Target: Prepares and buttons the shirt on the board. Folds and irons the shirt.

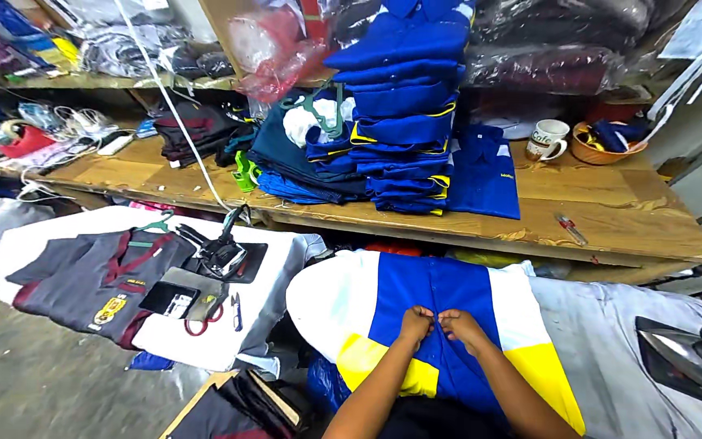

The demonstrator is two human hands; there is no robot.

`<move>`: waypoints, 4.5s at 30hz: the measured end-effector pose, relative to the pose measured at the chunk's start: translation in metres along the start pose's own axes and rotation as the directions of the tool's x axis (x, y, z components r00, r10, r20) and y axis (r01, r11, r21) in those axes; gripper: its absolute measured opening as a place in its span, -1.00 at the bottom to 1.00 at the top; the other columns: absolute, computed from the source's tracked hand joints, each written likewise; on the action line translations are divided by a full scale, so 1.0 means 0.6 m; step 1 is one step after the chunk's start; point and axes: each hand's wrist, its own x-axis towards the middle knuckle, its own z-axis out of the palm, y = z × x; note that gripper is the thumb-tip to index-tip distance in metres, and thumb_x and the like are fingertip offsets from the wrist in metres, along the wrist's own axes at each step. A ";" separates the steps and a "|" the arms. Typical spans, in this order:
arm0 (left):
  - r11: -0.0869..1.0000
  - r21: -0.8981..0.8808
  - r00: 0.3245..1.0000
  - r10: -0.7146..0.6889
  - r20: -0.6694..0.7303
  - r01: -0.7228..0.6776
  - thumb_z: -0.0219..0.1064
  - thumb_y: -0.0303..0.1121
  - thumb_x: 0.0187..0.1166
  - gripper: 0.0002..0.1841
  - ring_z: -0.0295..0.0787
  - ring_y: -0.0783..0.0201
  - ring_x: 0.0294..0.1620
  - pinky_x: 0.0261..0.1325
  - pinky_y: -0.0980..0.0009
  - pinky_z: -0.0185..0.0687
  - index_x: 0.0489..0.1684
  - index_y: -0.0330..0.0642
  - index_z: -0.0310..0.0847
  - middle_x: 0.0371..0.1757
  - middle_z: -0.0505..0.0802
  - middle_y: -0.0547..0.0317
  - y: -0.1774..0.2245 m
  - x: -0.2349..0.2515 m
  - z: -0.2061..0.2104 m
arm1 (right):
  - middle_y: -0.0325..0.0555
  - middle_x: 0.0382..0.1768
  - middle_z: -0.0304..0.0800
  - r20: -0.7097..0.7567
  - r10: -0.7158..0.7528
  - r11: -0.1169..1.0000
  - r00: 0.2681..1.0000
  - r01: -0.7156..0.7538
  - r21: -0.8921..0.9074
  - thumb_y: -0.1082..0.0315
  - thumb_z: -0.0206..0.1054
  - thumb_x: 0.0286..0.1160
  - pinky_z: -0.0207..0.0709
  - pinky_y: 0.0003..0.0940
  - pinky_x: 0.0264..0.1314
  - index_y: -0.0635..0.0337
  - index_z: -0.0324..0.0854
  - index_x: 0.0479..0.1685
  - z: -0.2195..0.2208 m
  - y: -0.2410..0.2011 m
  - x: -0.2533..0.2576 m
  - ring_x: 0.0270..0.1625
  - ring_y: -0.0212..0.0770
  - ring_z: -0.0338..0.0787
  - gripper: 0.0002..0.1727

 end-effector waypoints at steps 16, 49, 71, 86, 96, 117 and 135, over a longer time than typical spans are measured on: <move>0.993 -0.100 0.997 -0.062 -0.043 0.057 0.25 -0.40 0.73 -0.72 0.58 0.35 -0.41 -0.27 0.42 0.54 0.25 -0.40 0.53 -0.22 0.71 0.05 -0.003 0.001 0.008 | 0.04 -0.27 0.68 -0.096 0.006 0.998 0.995 -0.012 -0.062 0.49 0.36 0.62 0.51 -0.35 -0.32 0.43 0.61 0.05 0.026 0.006 0.020 -0.40 -0.25 0.60 -0.82; 0.974 0.223 0.999 0.039 0.011 -0.041 0.26 -0.39 0.74 -0.65 0.69 -0.01 0.06 0.19 0.09 0.60 0.32 -0.51 0.55 0.20 0.72 -0.34 0.025 -0.028 -0.007 | -0.04 -0.36 0.63 -0.151 -0.148 0.982 0.977 0.163 0.092 0.53 0.29 0.63 0.55 -0.47 -0.34 0.48 0.58 -0.01 0.038 0.035 0.004 -0.45 -0.37 0.61 -0.86; 0.994 0.109 1.000 -0.019 -0.018 0.021 0.18 -0.40 0.76 -0.66 0.60 -0.16 0.43 0.49 -0.11 0.44 0.22 -0.59 0.59 0.35 0.69 -0.43 0.017 -0.018 -0.003 | 0.21 -0.18 0.70 -0.290 -0.456 0.889 0.841 0.449 -0.095 0.52 0.34 0.62 0.57 -0.33 0.01 0.63 0.57 0.06 0.073 0.070 -0.011 -0.22 -0.28 0.64 -0.75; 0.916 0.399 0.996 0.005 0.084 -0.038 0.13 -0.22 0.82 -0.58 0.63 -0.26 0.46 0.40 -0.33 0.48 0.24 -0.49 0.63 0.36 0.71 -0.40 0.014 -0.021 -0.022 | -0.11 -0.32 0.66 -0.222 -0.265 0.955 0.938 0.288 0.075 0.53 0.24 0.67 0.61 -0.56 -0.27 0.47 0.55 0.01 0.058 0.062 -0.005 -0.38 -0.47 0.69 -0.86; 0.994 0.041 0.992 -0.100 0.082 0.097 0.22 -0.42 0.75 -0.63 0.62 -0.01 0.21 0.34 0.08 0.50 0.32 -0.62 0.50 0.30 0.66 -0.36 0.002 -0.012 -0.024 | -0.18 -0.32 0.67 -0.196 -0.420 0.901 0.886 0.433 0.027 0.57 0.27 0.63 0.66 -0.63 -0.17 0.52 0.52 -0.01 0.059 0.082 0.009 -0.36 -0.59 0.71 -0.86; 0.931 0.366 0.996 -0.010 0.083 -0.021 0.16 -0.23 0.81 -0.56 0.60 -0.26 0.49 0.45 -0.28 0.46 0.22 -0.56 0.62 0.38 0.68 -0.45 0.013 -0.027 -0.027 | 0.02 -0.37 0.71 -0.048 -0.234 0.903 0.971 0.199 -0.380 0.48 0.31 0.67 0.54 -0.39 -0.40 0.45 0.63 -0.01 0.023 0.023 0.013 -0.51 -0.32 0.62 -0.85; 0.981 -0.118 0.988 -0.153 0.018 0.154 0.19 -0.39 0.79 -0.76 0.42 0.42 -0.37 -0.20 0.48 0.43 0.19 -0.42 0.53 -0.25 0.58 0.18 0.022 -0.035 -0.015 | 0.31 -0.32 0.73 -0.081 -0.696 0.701 0.713 0.651 -0.293 0.59 0.28 0.51 0.61 -0.21 -0.16 0.69 0.61 -0.12 0.029 0.081 0.009 -0.32 -0.11 0.70 -0.80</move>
